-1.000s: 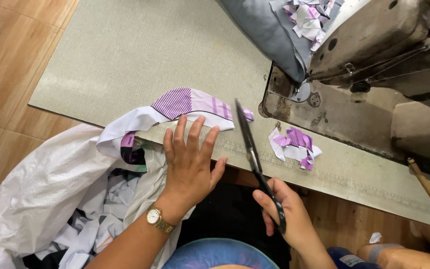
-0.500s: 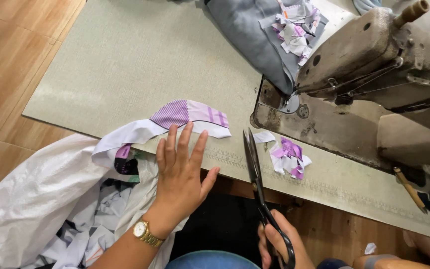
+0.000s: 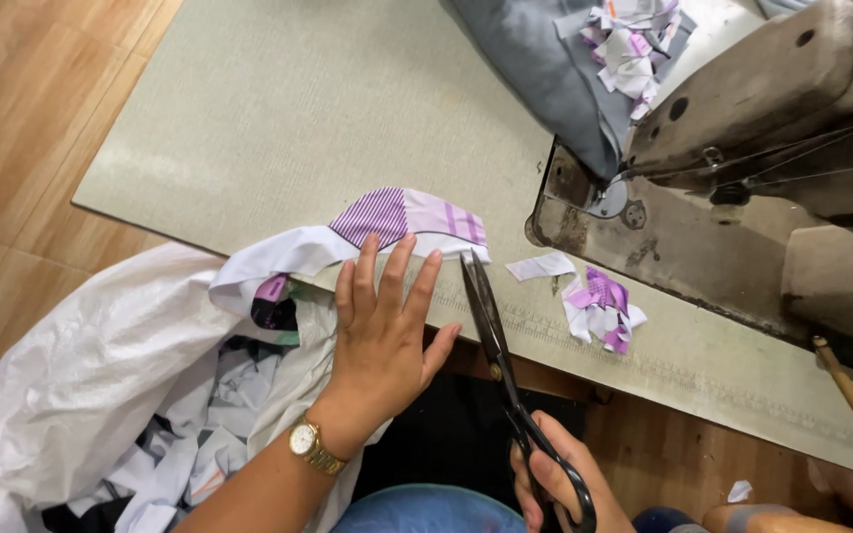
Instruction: Trimming fabric scraps with scissors on a sewing machine table
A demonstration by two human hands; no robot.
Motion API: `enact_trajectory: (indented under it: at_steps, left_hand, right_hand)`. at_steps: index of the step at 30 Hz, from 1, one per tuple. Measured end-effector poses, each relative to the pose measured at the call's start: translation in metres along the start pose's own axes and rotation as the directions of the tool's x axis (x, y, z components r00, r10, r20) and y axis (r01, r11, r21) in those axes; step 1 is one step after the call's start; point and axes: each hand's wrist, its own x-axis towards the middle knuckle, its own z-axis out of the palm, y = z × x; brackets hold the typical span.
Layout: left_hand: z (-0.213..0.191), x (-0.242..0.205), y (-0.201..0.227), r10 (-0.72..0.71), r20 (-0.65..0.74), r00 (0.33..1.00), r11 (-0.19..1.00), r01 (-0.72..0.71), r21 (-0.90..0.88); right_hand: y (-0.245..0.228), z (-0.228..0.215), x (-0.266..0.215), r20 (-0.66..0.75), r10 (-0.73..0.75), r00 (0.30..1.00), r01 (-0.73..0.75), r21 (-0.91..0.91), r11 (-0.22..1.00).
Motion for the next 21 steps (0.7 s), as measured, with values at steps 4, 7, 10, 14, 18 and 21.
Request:
enact_trajectory:
  at_steps: [4, 7, 10, 14, 18, 21]
  left_hand:
    - [-0.001, 0.002, -0.001, -0.007, 0.022, 1.0, 1.0, 0.007, 0.005]
    - [0.0, 0.0, -0.002, -0.025, 0.033, 0.999, 1.0, 0.025, 0.0]
    - [0.002, -0.002, -0.001, -0.037, 0.035, 0.999, 0.999, 0.037, 0.005]
    - [0.006, -0.002, 0.0, -0.051, 0.05, 0.997, 0.998, 0.049, 0.038]
    - [0.005, -0.002, 0.0, -0.043, 0.051, 0.998, 0.998, 0.041, 0.05]
    - [0.002, 0.0, 0.001, -0.037, 0.033, 0.999, 0.999, 0.036, 0.035]
  right_hand:
    - [0.005, -0.001, 0.012, -0.017, -0.063, 0.998, 0.064, 0.054, 0.996]
    - [0.013, -0.004, 0.011, -0.029, -0.071, 0.997, 0.073, 0.086, 0.994]
    - [-0.006, 0.002, -0.002, -0.014, 0.001, 1.0, -0.001, -0.027, 1.0]
    - [-0.001, 0.0, -0.007, 0.002, -0.03, 1.0, 0.03, -0.105, 0.994]
    - [0.013, -0.002, -0.008, -0.139, -0.021, 0.99, 0.033, 0.088, 0.996]
    - [0.023, -0.009, -0.006, -0.138, -0.114, 0.984, 0.13, 0.114, 0.985]
